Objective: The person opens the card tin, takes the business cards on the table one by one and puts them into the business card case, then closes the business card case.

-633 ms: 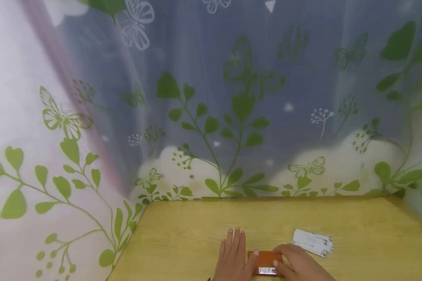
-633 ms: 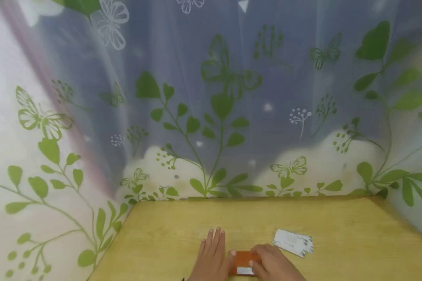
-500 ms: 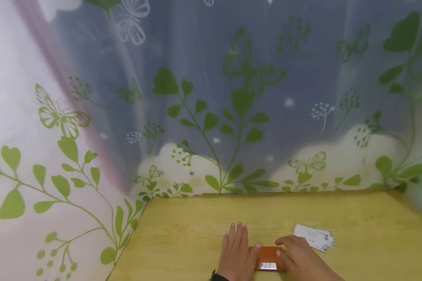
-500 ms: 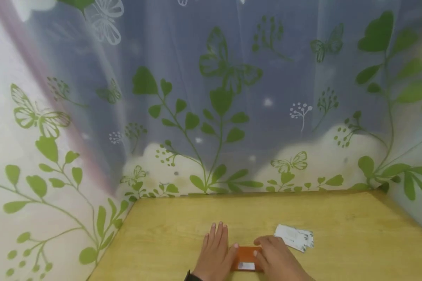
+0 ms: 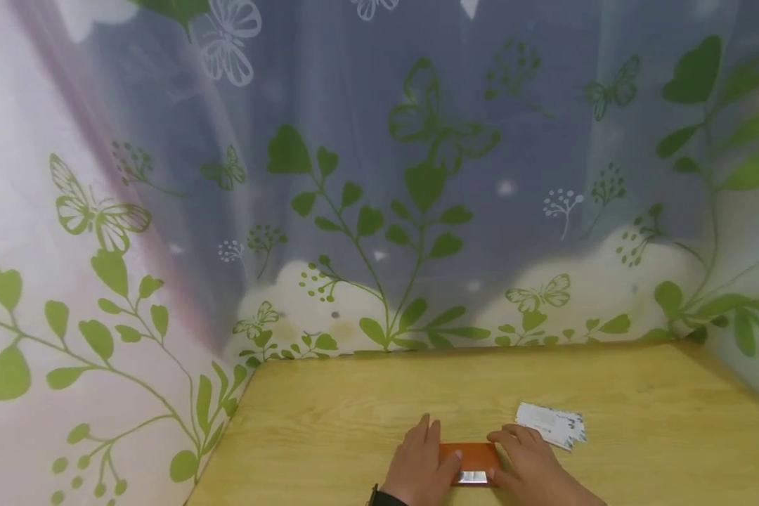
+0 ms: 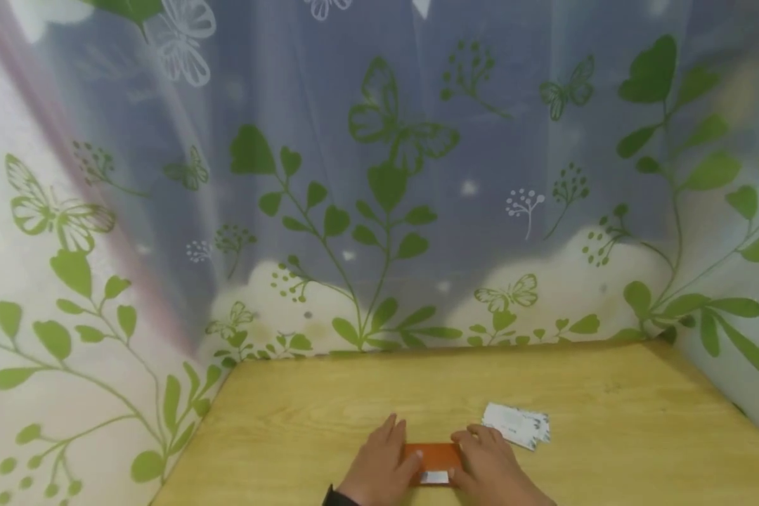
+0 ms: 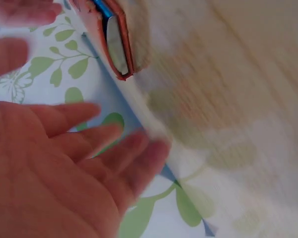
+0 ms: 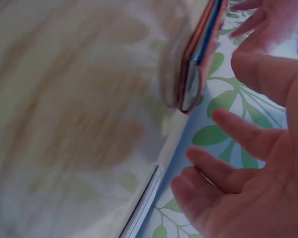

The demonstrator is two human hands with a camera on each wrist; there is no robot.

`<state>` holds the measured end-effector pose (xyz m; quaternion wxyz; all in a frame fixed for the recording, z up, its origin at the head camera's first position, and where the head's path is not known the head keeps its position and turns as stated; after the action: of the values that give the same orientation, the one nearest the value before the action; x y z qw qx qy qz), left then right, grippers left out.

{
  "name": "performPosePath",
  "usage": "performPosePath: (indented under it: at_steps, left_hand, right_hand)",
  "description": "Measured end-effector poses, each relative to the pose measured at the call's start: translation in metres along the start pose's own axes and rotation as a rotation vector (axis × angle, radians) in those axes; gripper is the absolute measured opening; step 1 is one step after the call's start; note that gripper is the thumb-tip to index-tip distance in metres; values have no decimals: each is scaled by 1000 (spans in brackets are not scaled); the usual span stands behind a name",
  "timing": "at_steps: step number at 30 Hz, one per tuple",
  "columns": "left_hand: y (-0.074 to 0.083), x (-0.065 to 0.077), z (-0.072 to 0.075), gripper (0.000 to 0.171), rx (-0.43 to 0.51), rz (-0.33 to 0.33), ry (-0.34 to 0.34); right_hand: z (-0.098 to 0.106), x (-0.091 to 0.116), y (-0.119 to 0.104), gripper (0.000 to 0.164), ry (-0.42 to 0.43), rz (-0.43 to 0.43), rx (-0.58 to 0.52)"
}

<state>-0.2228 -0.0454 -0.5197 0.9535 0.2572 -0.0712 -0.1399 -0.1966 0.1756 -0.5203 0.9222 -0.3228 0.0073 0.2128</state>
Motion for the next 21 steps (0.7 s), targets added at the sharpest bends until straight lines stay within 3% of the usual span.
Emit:
performPosePath:
  at_steps: [5, 8, 12, 16, 21]
  left_hand:
    - [-7, -4, -2, 69, 80, -19, -145]
    - [-11, -5, -6, 68, 100, -52, -202]
    - [-11, -6, -9, 57, 93, -85, -210]
    - [-8, -11, -6, 45, 104, -46, -205]
    - [-3, -11, -1, 46, 96, -30, -201]
  right_hand:
    - [-8, 0, 5, 49, -51, 182, 29]
    - [-13, -2, 7, 50, -141, 209, 6]
    - [-13, -5, 6, 44, -204, 210, -39]
    - [-9, -8, 3, 43, -179, 224, -18]
    - [-7, -11, 0, 40, -147, 250, 62]
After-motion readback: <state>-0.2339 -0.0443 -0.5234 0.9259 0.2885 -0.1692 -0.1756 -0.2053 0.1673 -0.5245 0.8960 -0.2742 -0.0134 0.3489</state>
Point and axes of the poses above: each hand's wrist, its own x-axis away from the middle knuckle, its own z-axis out of the back of the hand, y = z × x, the point moved 1 cm from there along -x, towards the middle knuckle, and after that the axes turned 7 degrees about z, right-handed, at the moved point
